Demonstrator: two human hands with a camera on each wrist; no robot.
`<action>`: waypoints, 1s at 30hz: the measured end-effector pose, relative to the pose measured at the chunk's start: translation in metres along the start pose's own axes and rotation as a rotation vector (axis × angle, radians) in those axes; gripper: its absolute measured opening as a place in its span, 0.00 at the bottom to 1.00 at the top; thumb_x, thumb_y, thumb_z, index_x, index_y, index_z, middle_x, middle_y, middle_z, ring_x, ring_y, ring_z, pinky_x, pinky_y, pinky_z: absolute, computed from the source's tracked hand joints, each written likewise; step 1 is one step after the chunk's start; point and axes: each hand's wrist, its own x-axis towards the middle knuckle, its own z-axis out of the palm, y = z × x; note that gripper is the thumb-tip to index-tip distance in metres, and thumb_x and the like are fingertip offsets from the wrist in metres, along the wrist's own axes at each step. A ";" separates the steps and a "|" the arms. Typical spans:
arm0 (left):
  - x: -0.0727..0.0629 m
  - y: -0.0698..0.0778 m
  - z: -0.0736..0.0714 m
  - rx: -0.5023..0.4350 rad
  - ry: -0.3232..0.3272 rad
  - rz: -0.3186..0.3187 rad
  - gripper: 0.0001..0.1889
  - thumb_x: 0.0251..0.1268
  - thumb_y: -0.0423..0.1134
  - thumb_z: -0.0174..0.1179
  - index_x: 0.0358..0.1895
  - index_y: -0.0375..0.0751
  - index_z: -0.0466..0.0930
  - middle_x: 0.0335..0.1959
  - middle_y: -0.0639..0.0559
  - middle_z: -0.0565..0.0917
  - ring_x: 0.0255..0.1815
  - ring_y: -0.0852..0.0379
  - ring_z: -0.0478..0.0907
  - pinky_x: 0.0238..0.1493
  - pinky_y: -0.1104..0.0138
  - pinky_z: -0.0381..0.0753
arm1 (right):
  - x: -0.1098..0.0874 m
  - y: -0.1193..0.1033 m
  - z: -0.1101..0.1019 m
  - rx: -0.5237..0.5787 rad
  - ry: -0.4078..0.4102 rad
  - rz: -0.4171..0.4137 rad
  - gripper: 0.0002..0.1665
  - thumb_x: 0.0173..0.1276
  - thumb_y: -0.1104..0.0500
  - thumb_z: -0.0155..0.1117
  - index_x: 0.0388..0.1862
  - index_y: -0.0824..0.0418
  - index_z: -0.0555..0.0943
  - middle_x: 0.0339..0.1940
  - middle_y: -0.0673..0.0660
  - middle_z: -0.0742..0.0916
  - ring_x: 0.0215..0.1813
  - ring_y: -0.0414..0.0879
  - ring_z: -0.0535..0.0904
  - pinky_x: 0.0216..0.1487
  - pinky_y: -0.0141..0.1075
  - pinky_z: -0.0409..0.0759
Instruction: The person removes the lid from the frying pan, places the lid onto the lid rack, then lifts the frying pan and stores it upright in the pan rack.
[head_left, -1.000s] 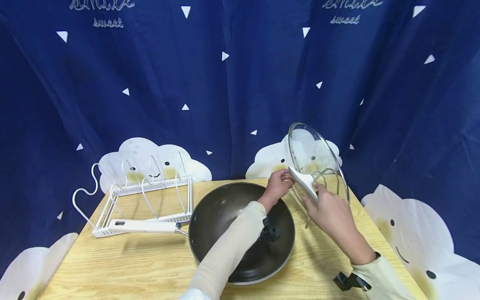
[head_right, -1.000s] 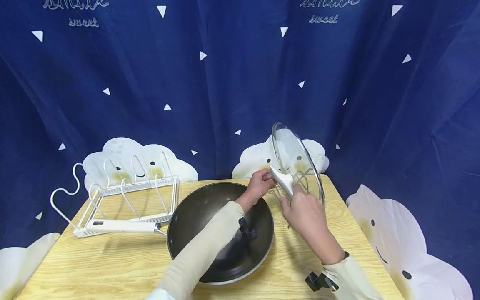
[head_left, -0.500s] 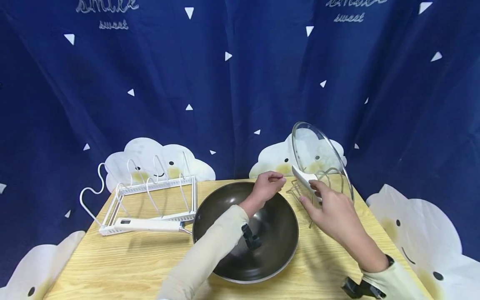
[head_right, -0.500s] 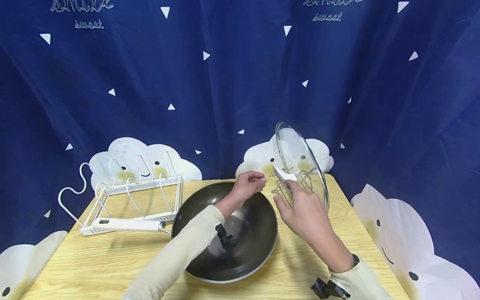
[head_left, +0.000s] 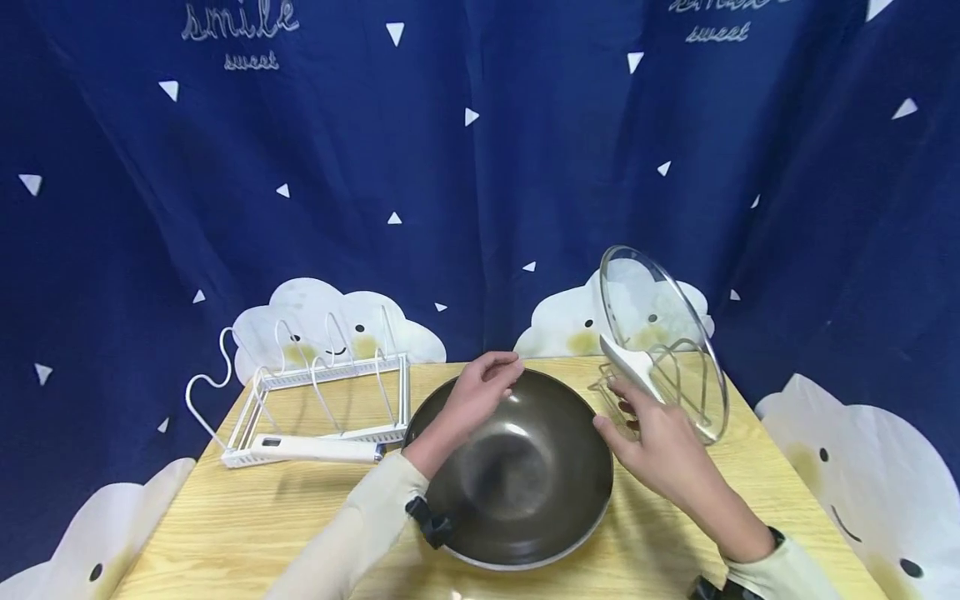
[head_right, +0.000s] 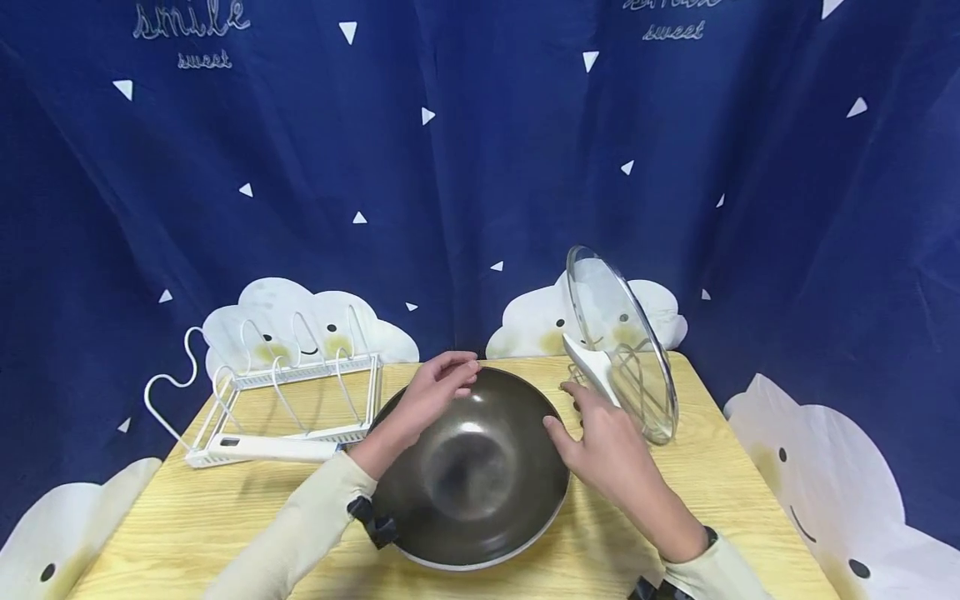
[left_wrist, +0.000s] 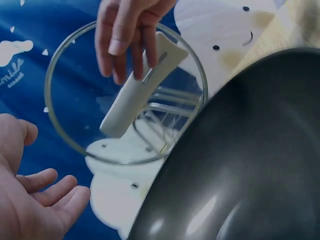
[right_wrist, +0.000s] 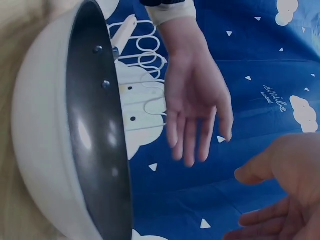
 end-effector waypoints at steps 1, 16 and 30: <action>-0.005 0.000 -0.005 0.049 0.008 0.020 0.22 0.75 0.48 0.60 0.62 0.38 0.79 0.56 0.45 0.85 0.58 0.52 0.82 0.63 0.55 0.78 | -0.001 0.001 0.002 -0.004 0.001 -0.004 0.29 0.68 0.52 0.70 0.64 0.64 0.78 0.47 0.68 0.90 0.42 0.58 0.89 0.44 0.56 0.84; -0.068 -0.005 -0.074 0.406 0.085 0.169 0.22 0.72 0.50 0.63 0.64 0.48 0.79 0.62 0.51 0.81 0.60 0.48 0.80 0.61 0.49 0.78 | -0.017 0.014 0.027 -0.071 -0.030 -0.015 0.33 0.66 0.53 0.72 0.64 0.70 0.77 0.51 0.70 0.88 0.47 0.67 0.86 0.46 0.62 0.81; -0.102 -0.031 -0.146 0.886 0.195 0.310 0.22 0.66 0.44 0.68 0.59 0.38 0.81 0.59 0.43 0.83 0.64 0.41 0.77 0.64 0.46 0.74 | -0.027 0.029 0.051 -0.057 -0.077 -0.015 0.34 0.66 0.55 0.73 0.64 0.72 0.74 0.60 0.72 0.83 0.55 0.69 0.83 0.51 0.63 0.79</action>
